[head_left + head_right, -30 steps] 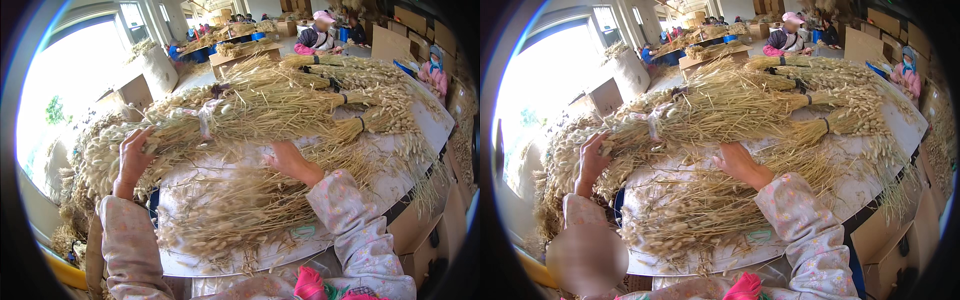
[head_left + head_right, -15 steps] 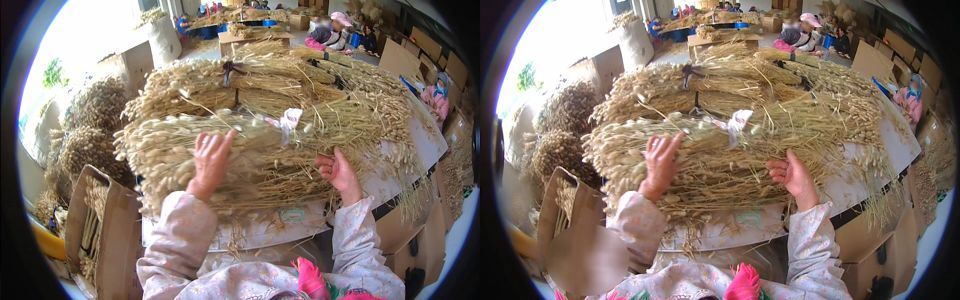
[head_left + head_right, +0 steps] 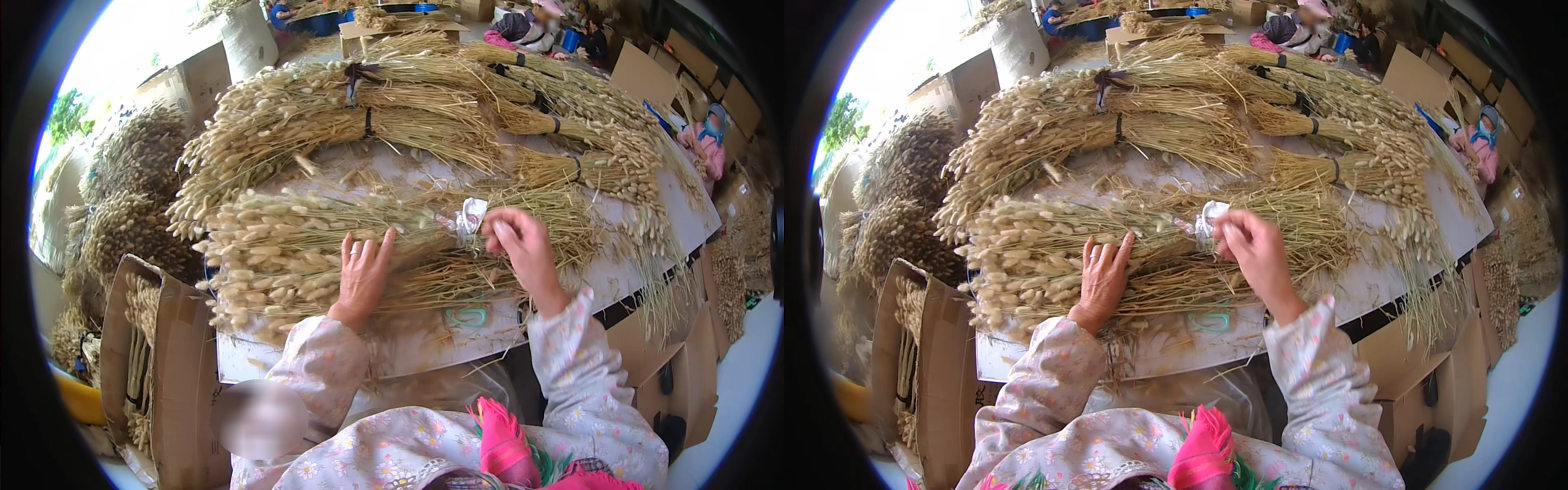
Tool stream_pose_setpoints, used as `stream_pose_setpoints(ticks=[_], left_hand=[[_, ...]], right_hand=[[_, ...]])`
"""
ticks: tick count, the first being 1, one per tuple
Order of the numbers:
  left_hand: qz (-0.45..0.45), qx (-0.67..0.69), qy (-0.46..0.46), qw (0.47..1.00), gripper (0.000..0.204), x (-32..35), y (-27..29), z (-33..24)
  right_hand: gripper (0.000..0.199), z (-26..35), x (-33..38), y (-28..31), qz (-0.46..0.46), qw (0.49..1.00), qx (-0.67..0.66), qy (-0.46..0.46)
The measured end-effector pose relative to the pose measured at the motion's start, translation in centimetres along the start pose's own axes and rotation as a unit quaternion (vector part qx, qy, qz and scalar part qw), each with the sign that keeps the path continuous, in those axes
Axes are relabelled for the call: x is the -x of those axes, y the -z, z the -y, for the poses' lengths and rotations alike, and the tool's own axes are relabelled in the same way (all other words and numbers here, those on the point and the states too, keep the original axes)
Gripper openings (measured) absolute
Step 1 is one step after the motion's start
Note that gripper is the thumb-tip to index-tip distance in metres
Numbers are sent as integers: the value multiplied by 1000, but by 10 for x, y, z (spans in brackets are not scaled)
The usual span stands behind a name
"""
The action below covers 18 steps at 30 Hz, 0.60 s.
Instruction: The person gathers dried plant stalks from a table, aligns them into a bundle, and secures the bundle with a rubber band. The person repeats this process multiple times, placing the finished bundles into a cardboard box.
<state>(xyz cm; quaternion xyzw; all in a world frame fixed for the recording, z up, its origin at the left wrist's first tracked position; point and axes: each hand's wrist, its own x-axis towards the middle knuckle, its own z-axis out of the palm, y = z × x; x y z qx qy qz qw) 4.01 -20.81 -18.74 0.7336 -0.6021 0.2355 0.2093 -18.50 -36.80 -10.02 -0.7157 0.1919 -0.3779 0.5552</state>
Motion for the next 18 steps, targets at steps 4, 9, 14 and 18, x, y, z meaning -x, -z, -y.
stream_pose_setpoints(ticks=[4, 9, 14, 18], left_hand=[[34, 0, 15, 999, 57, 8, 8, -7], [74, -13, 41, 996, 58, 5, 28, -14], [18, 32, 16, 999, 74, -20, 50, -33], [71, 59, -24, 995, 92, -60, 33, -44]], right_hand=[[24, -18, -42, -7, 65, 904, 392, 157], [21, -42, -34, -5, 99, 851, 473, 207], [11, -46, -16, -3, 42, 796, 547, 256], [12, -41, -12, -3, 19, 796, 540, 273]])
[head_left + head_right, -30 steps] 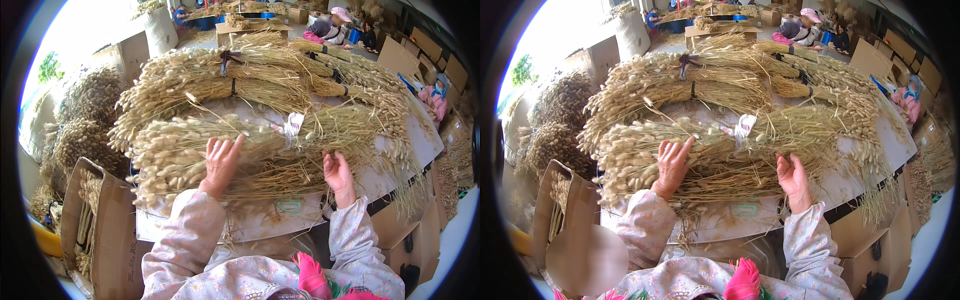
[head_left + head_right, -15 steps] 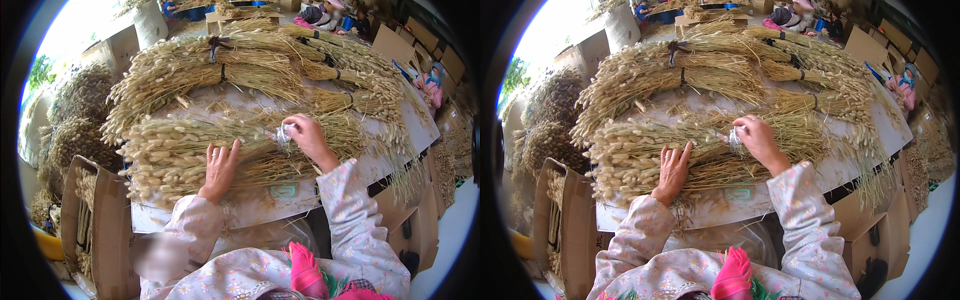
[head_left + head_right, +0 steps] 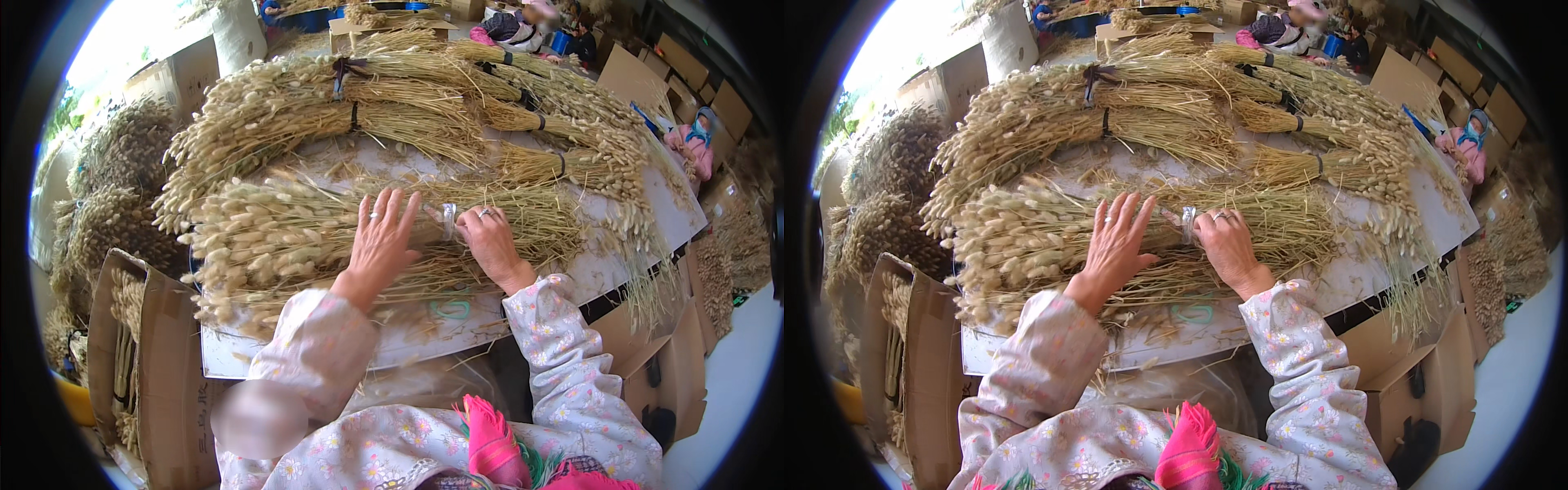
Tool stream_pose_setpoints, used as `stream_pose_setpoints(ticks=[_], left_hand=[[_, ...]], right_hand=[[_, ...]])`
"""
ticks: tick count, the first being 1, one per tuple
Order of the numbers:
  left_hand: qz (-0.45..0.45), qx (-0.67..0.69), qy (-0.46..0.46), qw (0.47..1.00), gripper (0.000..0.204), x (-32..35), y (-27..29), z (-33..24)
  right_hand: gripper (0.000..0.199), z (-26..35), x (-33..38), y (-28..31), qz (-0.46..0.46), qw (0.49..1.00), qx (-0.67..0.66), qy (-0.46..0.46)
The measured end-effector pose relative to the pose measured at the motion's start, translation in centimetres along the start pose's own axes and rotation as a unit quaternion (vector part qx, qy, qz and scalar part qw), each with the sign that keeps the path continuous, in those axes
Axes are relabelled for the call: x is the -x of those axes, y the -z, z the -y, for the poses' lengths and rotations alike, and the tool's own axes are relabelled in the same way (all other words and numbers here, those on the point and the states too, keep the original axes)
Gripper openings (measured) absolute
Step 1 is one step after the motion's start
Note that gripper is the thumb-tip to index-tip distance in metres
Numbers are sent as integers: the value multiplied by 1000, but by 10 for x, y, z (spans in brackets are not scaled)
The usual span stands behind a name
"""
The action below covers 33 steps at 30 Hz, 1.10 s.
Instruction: The person gathers dried plant stalks from a table, aligns them into a bundle, and secures the bundle with a rubber band. The person repeats this process multiple times, placing the finished bundles into a cardboard box.
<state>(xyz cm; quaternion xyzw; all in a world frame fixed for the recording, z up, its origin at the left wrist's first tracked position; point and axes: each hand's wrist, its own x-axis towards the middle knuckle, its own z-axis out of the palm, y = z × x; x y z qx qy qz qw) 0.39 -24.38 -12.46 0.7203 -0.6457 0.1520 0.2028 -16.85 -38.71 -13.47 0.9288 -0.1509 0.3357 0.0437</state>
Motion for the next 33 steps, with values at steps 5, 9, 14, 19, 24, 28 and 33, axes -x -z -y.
stream_pose_setpoints(ticks=[5, 9, 14, 19, 24, 28, 33], left_hand=[[119, 60, 59, 989, 84, -10, -25, 11], [103, 51, 58, 992, 78, -8, -41, 19], [99, 51, 52, 992, 73, -9, -50, 24], [63, 27, 43, 997, 72, -3, -51, 21], [57, 3, 49, 997, 73, 2, -54, 16], [58, 9, 45, 997, 72, 0, -55, 18], [61, 7, 43, 997, 71, -1, -55, 19]], right_hand=[[13, 3, 3, 12, 45, 971, -184, -146], [13, 7, 3, 25, 46, 926, -314, -203], [15, -17, -7, 50, -28, 935, -272, -226], [11, -51, -20, 51, -126, 953, -168, -217], [8, -59, -49, 38, -34, 985, 56, -157], [5, -4, -28, 20, 64, 997, 22, -40], [4, 18, -17, 2, 104, 990, 94, -7]])
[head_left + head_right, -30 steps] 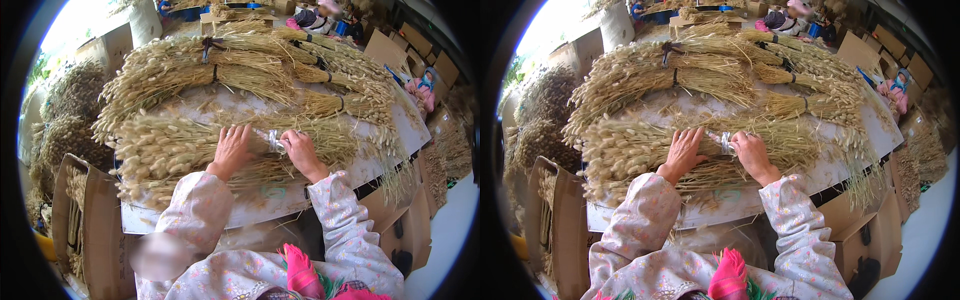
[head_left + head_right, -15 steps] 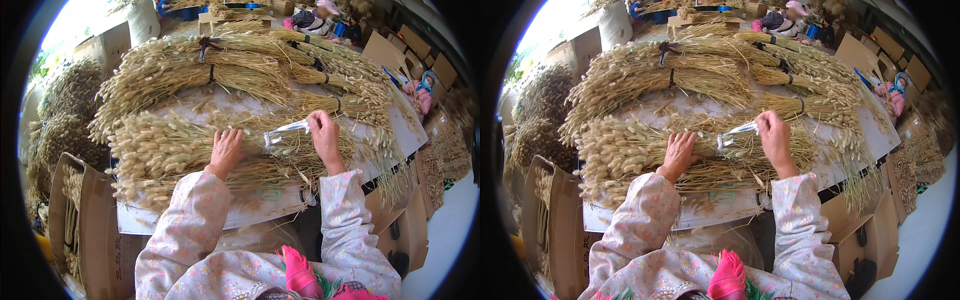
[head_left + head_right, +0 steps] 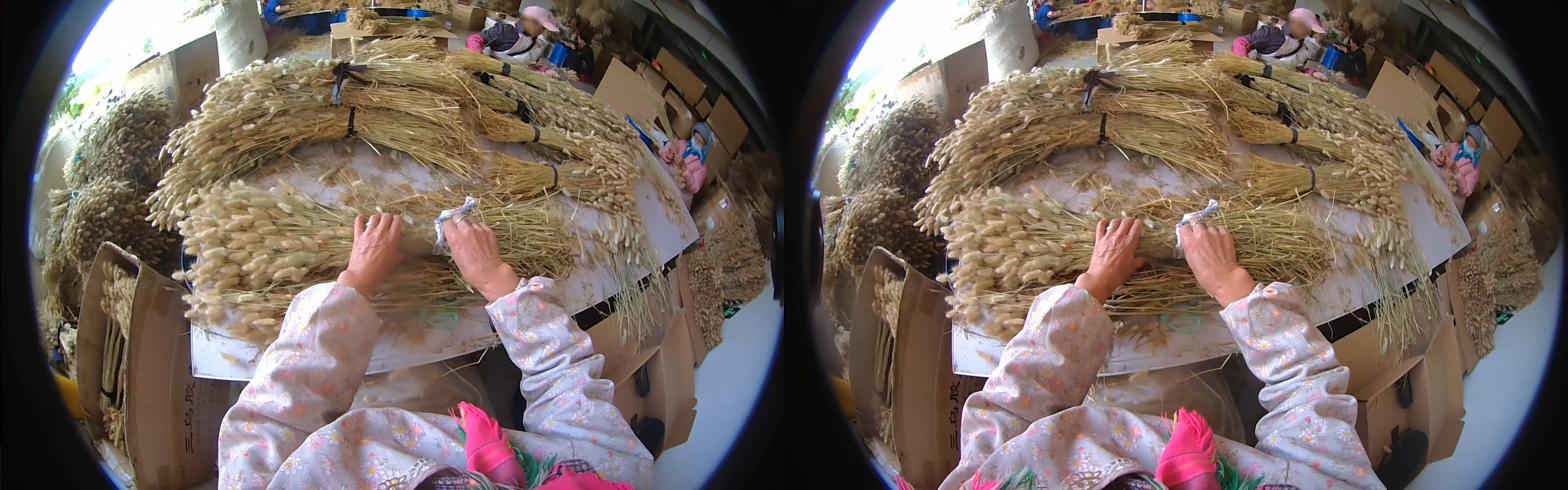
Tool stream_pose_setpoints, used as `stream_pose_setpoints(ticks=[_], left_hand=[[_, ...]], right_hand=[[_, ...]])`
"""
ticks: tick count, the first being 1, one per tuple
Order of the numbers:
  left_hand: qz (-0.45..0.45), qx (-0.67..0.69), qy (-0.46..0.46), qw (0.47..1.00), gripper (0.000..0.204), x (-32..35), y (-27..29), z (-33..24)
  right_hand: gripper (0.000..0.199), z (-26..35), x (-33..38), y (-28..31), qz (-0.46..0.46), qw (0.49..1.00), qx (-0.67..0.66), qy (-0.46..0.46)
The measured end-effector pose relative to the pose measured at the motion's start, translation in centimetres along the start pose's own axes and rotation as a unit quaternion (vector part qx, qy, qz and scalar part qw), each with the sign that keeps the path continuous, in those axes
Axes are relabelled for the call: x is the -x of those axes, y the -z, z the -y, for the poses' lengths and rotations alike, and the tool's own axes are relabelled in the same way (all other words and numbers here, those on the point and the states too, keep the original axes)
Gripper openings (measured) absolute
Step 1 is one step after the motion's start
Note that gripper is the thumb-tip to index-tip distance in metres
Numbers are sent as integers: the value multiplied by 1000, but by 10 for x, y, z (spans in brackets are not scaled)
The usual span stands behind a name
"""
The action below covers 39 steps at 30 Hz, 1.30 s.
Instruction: The person gathers dried plant stalks from a table, aligns them into a bundle, and secures the bundle with a rubber band. The person repeats this process multiple times, placing the finished bundles into a cardboard box.
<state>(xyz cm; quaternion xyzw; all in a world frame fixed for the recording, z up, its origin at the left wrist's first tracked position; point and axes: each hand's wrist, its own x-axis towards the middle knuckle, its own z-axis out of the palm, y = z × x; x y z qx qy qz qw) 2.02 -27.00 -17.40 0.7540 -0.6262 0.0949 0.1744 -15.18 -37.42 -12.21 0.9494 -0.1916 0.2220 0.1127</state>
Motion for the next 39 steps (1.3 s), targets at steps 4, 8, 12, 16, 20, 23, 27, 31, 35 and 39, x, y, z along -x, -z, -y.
stream_pose_setpoints(ticks=[4, 8, 12, 16, 20, 23, 27, 31, 35, 39], left_hand=[[-19, 5, -13, 1000, 69, 0, 3, 1], [-34, -31, -28, 999, 66, -6, 14, 4], [-65, -24, -22, 997, 65, -16, 33, 8], [-41, -24, -21, 999, 65, -22, 58, 6], [-63, -18, -34, 997, 67, -27, 82, 3], [-101, -41, -48, 993, 69, -27, 90, -1], [-216, -128, -85, 964, 33, -18, 85, -14], [-226, -121, -88, 962, 24, -3, 76, -24], [-220, -117, -98, 963, 24, 10, 73, -29], [-261, -143, -126, 946, 18, 23, 77, -39]], right_hand=[[4, -10, 7, -1, -9, 999, -40, 19], [6, 3, 34, 2, 87, 992, -92, 16], [7, 13, 55, 6, 120, 989, -74, 54], [10, 7, 49, 16, 226, 974, -11, 18], [6, 1, 30, 49, 106, 987, -111, -40], [8, 0, 12, 81, -102, 979, -165, -66], [14, -21, -34, 100, -231, 973, 5, -9], [7, -42, -53, 88, 14, 997, -63, 50], [14, -59, -58, 67, 103, 993, -51, 4], [18, -83, -67, 48, 186, 971, 119, -94]])
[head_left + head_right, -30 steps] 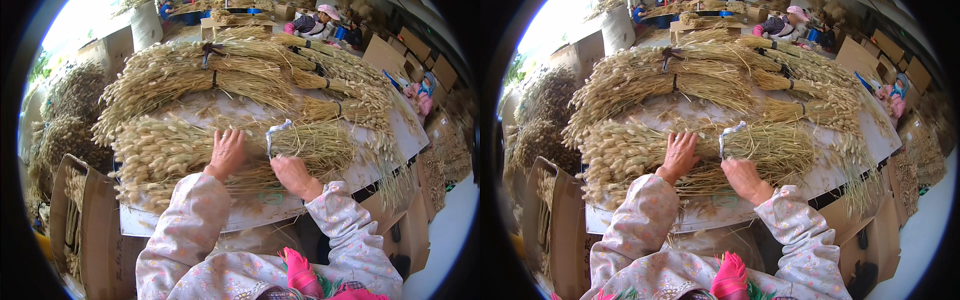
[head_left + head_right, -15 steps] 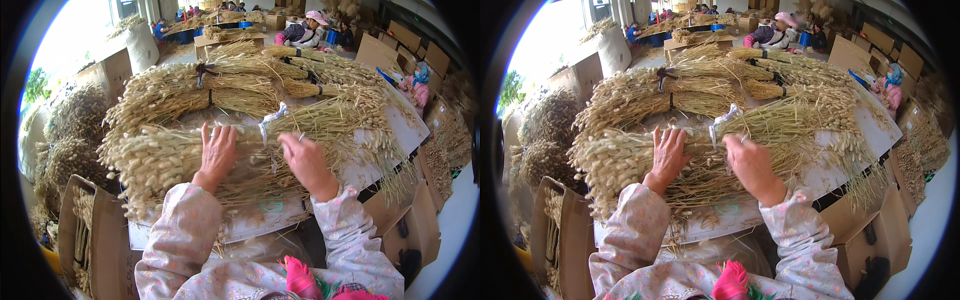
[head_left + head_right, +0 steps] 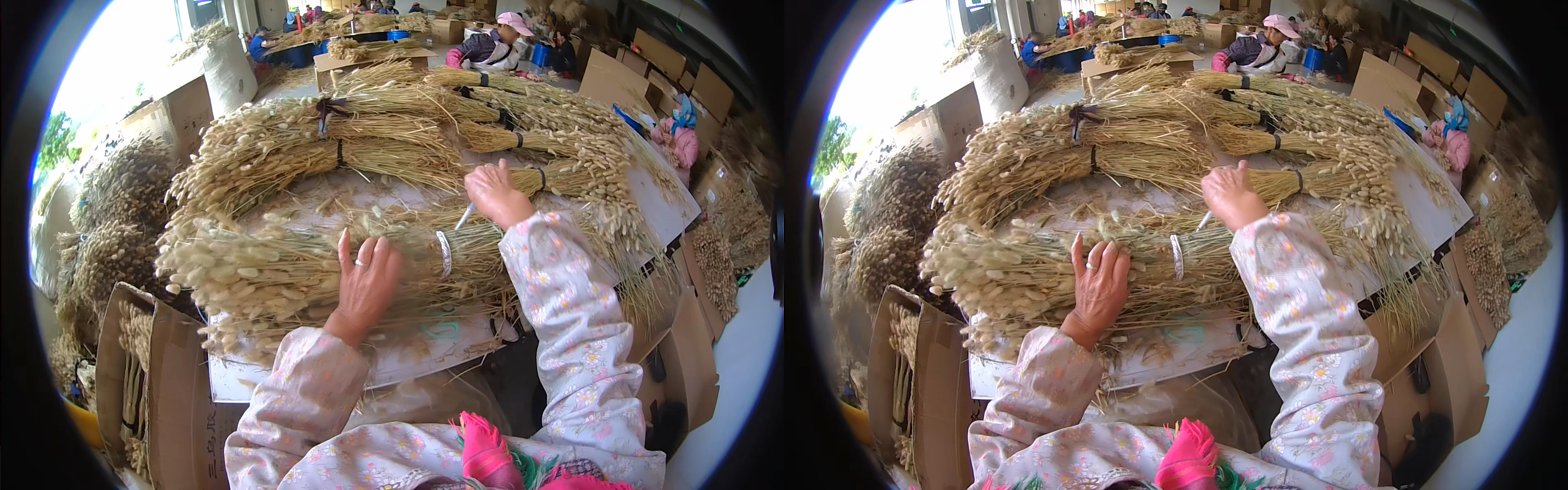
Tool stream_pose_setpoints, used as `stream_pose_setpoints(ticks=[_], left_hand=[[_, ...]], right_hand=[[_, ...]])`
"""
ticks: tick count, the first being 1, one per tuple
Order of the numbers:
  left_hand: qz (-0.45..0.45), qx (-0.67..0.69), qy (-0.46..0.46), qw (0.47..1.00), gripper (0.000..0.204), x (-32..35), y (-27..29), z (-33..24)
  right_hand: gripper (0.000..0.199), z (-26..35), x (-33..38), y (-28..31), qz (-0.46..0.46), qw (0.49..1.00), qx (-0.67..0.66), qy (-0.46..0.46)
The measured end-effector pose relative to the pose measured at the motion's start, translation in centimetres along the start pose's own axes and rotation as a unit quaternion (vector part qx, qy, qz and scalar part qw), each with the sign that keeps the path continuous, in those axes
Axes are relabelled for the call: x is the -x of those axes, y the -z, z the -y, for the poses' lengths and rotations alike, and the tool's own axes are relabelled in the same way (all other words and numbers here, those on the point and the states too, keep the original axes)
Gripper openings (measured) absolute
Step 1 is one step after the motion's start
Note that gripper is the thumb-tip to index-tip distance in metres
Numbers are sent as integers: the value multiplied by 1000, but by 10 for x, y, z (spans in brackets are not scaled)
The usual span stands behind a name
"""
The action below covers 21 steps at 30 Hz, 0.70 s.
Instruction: The person gathers dried plant stalks from a table, aligns them into a bundle, and secures the bundle with a rubber band. The person repeats this process multiple times, placing the finished bundles into a cardboard box.
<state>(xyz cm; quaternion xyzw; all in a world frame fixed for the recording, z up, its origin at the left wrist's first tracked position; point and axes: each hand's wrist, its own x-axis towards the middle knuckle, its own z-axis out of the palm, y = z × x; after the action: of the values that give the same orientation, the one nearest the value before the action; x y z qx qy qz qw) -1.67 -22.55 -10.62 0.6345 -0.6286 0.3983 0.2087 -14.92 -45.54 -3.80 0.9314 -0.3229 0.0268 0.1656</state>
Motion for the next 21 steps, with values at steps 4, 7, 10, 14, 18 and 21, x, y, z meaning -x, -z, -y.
stream_pose_setpoints(ticks=[4, 7, 10, 14, 18, 21], left_hand=[[0, -5, 28, 1000, 15, -4, 7, -3], [3, 5, 49, 999, 18, -14, 8, 7], [2, 26, 73, 997, 17, -27, 8, 16], [-35, 14, 88, 995, 15, -44, 10, 21], [-35, -3, 91, 995, 30, -53, 12, 20], [-7, -4, 95, 995, 57, -54, 13, 18]], right_hand=[[12, -5, -3, 9, 27, 999, -7, -19], [9, 4, 18, 42, -255, 956, -136, 40], [11, 39, 65, 58, -370, 911, -178, 51], [13, 82, 89, 46, -257, 943, -210, -23], [13, 94, 75, 21, -400, 877, -255, -72], [10, 96, 67, 8, -443, 828, -333, -90]])
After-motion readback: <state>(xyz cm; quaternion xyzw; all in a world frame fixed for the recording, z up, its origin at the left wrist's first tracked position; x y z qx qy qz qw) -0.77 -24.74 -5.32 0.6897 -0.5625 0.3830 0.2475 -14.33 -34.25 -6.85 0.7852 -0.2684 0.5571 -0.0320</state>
